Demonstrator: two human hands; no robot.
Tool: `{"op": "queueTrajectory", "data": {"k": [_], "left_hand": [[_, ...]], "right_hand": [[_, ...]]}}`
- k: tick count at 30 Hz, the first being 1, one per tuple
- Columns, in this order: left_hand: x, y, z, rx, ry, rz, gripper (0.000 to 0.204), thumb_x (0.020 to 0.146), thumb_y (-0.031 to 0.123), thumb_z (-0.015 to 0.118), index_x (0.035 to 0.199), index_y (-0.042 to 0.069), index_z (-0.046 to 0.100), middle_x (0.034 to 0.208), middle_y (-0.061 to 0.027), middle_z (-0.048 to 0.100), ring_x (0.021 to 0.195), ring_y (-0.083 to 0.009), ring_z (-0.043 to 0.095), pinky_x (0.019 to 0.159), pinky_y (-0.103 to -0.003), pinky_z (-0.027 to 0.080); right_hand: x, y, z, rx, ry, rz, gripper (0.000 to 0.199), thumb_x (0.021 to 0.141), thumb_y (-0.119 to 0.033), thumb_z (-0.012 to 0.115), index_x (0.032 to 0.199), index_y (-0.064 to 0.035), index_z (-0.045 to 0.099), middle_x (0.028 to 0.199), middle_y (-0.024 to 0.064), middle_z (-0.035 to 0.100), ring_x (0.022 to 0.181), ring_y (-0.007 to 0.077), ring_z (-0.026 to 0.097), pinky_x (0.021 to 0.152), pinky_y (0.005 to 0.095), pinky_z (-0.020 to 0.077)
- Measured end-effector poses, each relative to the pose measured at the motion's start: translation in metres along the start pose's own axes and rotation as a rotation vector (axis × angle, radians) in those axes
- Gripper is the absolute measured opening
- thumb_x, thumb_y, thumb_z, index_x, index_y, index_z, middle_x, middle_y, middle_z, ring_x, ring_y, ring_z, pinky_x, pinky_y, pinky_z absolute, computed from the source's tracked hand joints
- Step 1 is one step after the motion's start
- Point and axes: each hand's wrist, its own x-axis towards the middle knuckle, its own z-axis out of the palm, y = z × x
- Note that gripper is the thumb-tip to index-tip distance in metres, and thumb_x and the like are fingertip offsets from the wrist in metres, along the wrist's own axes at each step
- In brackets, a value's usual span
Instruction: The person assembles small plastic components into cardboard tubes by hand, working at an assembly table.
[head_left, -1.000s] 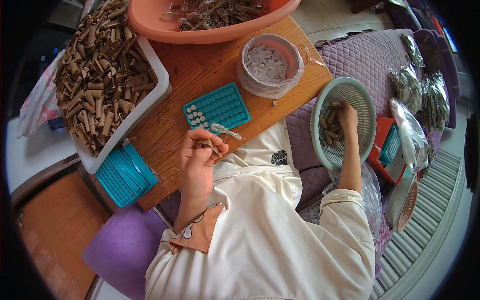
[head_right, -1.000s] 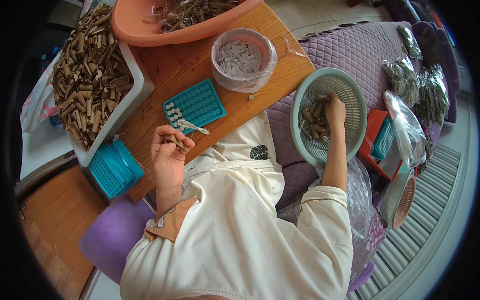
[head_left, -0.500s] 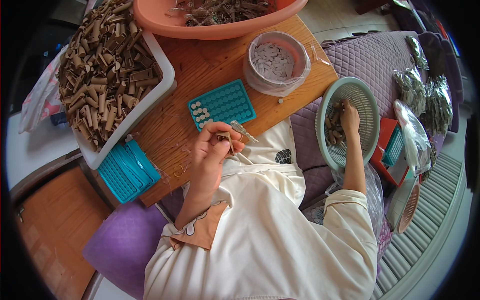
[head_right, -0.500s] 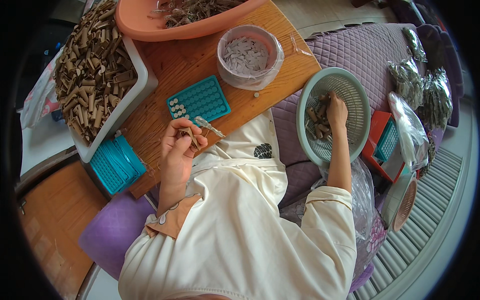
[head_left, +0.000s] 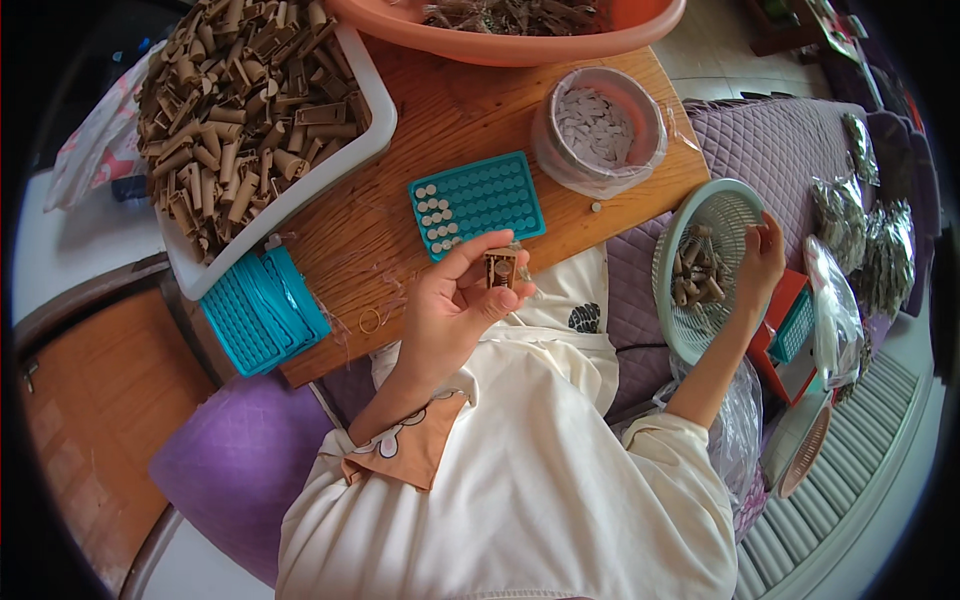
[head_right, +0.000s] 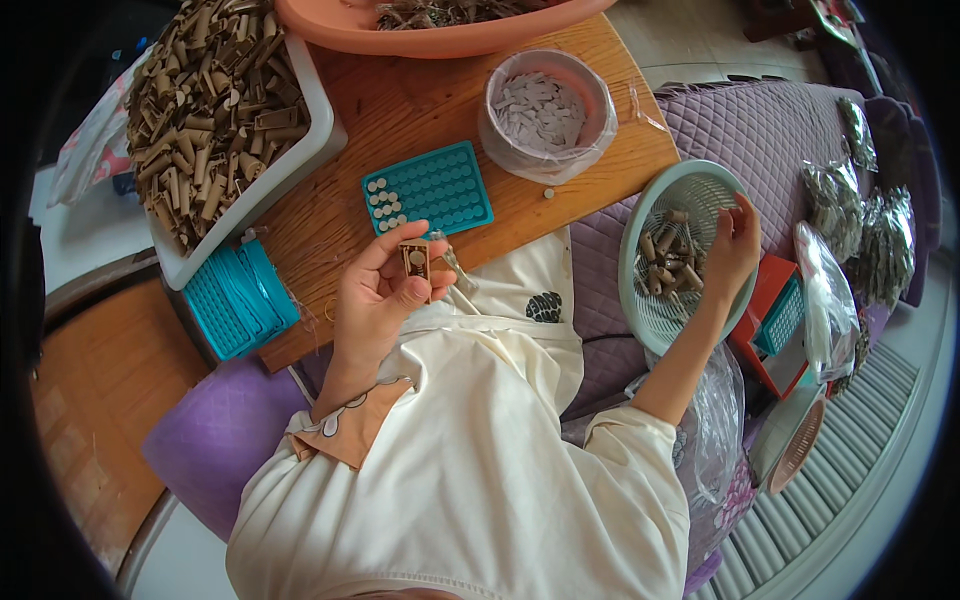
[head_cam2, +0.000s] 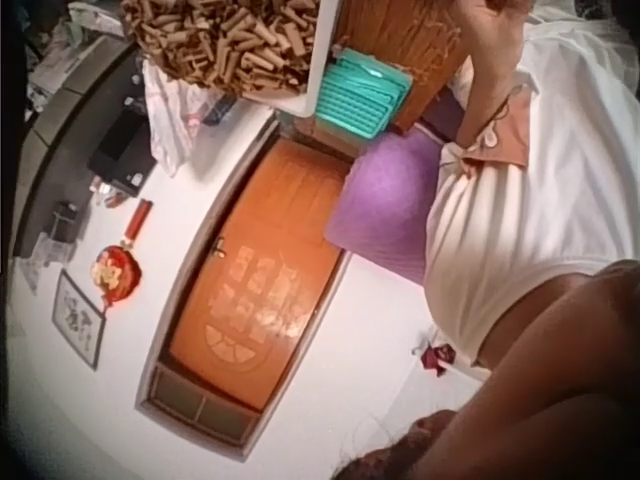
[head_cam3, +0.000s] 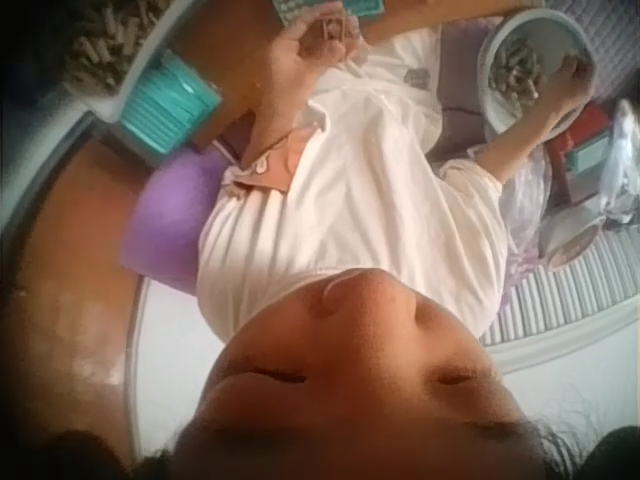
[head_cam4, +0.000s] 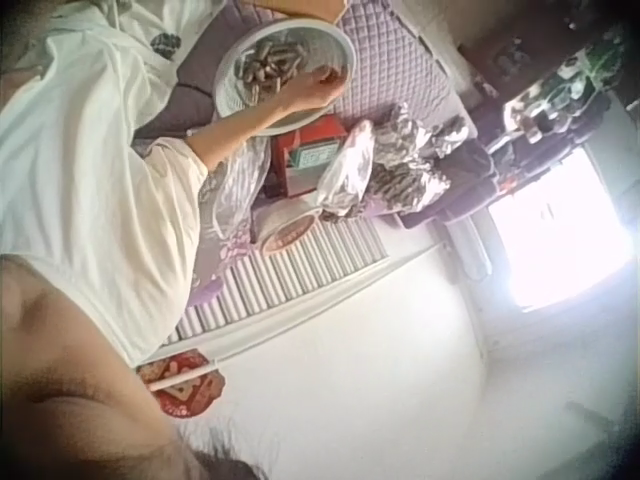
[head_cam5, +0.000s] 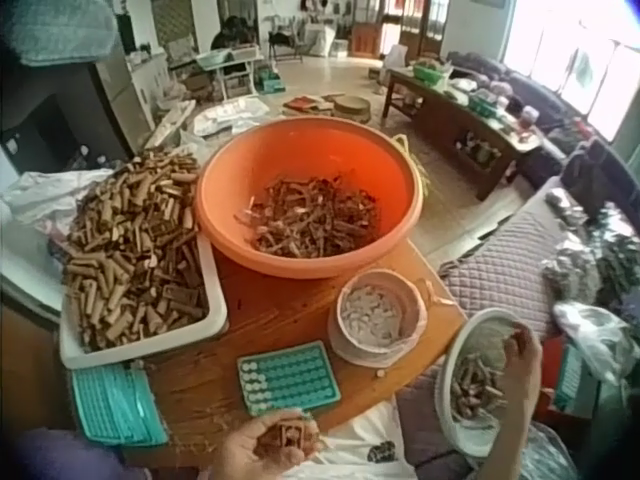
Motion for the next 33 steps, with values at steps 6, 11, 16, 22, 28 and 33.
{"op": "queueTrajectory", "data": {"k": [6, 11, 16, 22, 28, 33], "left_hand": [[-0.003, 0.0, 0.005, 0.101, 0.045, 0.008, 0.044, 0.077, 0.008, 0.061, 0.117, 0.0, 0.043, 0.101, -0.0097, 0.057, 0.086, -0.0127, 0.058, 0.071, -0.021, 0.047], [-0.004, 0.003, -0.003, 0.171, 0.049, 0.09, 0.039, 0.082, 0.007, 0.055, 0.118, 0.0, 0.043, 0.102, -0.0091, 0.056, 0.088, -0.0122, 0.056, 0.074, -0.021, 0.045], [-0.001, 0.009, -0.02, 0.298, 0.143, 0.185, 0.033, 0.085, 0.007, 0.051, 0.116, 0.0, 0.045, 0.101, -0.0097, 0.056, 0.091, -0.0121, 0.053, 0.08, -0.023, 0.041], [0.026, 0.009, -0.027, 0.711, 0.271, 0.37, 0.031, 0.077, 0.004, 0.059, 0.107, 0.004, 0.054, 0.09, -0.0098, 0.06, 0.079, -0.0144, 0.058, 0.07, -0.024, 0.046], [0.047, 0.008, -0.032, 0.703, 0.227, 0.279, 0.035, 0.069, 0.004, 0.066, 0.103, 0.006, 0.057, 0.088, -0.0084, 0.06, 0.075, -0.0162, 0.059, 0.067, -0.026, 0.049], [0.054, 0.008, -0.037, 0.866, 0.21, 0.262, 0.031, 0.072, -0.002, 0.062, 0.102, 0.004, 0.057, 0.093, -0.0048, 0.057, 0.08, -0.0134, 0.058, 0.06, -0.023, 0.054]], "right_hand": [[-0.096, -0.179, 0.037, 0.308, -0.696, -0.411, 0.033, 0.068, 0.012, 0.054, 0.097, -0.0039, 0.059, 0.086, 0.0091, 0.055, 0.078, 0.0198, 0.056, 0.062, 0.0266, 0.0459], [-0.12, -0.178, 0.075, 0.509, -0.737, -0.373, 0.032, 0.069, 0.012, 0.055, 0.098, -0.0026, 0.058, 0.088, 0.0098, 0.055, 0.079, 0.0189, 0.057, 0.064, 0.025, 0.0471], [-0.13, -0.163, 0.096, 0.768, -0.718, 0.058, 0.024, 0.075, 0.01, 0.052, 0.098, 0.0018, 0.054, 0.087, 0.0092, 0.055, 0.08, 0.0139, 0.057, 0.068, 0.0222, 0.0473], [-0.127, -0.163, 0.121, 0.788, -0.753, 0.126, 0.02, 0.076, 0.009, 0.045, 0.091, 0.0018, 0.056, 0.087, 0.0081, 0.052, 0.073, 0.0116, 0.053, 0.065, 0.021, 0.0446], [-0.124, -0.168, 0.158, 1.03, -0.806, 0.335, 0.021, 0.078, 0.003, 0.041, 0.09, 0.002, 0.058, 0.089, 0.006, 0.051, 0.07, 0.0094, 0.049, 0.063, 0.0222, 0.043], [-0.129, -0.174, 0.165, 1.019, -0.793, 0.452, 0.015, 0.082, -0.003, 0.048, 0.092, 0.0032, 0.058, 0.084, 0.0038, 0.055, 0.071, 0.0073, 0.051, 0.061, 0.0206, 0.043]]}}
